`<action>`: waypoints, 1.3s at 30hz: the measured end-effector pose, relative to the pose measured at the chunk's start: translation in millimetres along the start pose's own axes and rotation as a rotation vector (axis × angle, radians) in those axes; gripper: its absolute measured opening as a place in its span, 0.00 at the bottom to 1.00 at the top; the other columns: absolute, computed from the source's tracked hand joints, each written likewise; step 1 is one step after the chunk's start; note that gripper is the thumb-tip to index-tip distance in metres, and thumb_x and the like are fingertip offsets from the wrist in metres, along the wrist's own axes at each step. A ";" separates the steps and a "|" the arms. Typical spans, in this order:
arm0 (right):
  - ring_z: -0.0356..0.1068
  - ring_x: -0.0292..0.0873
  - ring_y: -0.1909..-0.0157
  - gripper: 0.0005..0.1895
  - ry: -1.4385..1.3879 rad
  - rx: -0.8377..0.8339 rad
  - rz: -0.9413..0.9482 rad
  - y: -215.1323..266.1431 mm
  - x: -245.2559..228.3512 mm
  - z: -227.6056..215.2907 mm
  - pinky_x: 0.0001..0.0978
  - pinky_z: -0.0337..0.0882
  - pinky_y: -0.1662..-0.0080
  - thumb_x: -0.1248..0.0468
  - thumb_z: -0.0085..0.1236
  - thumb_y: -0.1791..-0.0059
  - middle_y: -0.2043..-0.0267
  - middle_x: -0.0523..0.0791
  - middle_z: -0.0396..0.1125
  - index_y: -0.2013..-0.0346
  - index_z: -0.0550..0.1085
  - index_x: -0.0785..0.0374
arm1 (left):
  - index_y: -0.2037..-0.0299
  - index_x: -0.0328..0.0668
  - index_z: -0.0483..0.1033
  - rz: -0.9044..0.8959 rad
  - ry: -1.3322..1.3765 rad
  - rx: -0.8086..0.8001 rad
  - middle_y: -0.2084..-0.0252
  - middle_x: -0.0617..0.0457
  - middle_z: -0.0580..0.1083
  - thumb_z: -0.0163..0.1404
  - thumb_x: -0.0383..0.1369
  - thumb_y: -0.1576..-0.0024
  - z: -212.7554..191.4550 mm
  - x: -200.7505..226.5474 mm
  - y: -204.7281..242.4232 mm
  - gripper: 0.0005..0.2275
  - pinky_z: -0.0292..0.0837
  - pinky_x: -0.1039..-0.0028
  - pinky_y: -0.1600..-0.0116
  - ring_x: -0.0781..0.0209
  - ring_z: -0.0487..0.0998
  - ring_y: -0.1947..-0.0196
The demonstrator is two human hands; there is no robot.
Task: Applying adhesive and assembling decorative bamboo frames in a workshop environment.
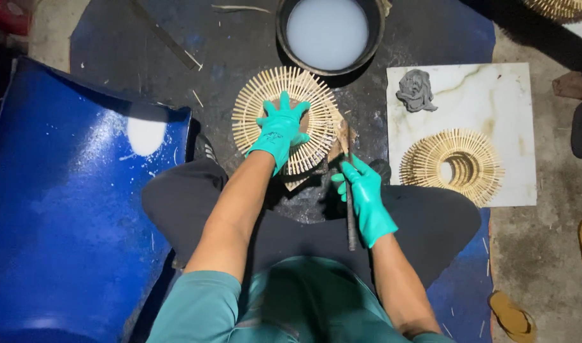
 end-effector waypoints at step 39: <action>0.65 0.36 0.85 0.24 0.034 0.014 -0.010 5.7 11.0 -10.6 0.27 0.62 0.82 0.62 0.55 0.47 0.71 0.49 0.75 0.36 0.70 0.61 | 0.27 0.82 0.49 -0.082 0.007 -0.030 0.20 0.53 0.37 0.69 0.49 0.56 -13.2 10.7 14.7 0.47 0.62 0.26 0.40 0.19 0.42 0.28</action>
Point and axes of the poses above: each hand's wrist, its own y-axis away from the middle knuckle, its own z-axis out of the palm, x = y × z, the point moved 2 cm from there along -y, towards the middle knuckle
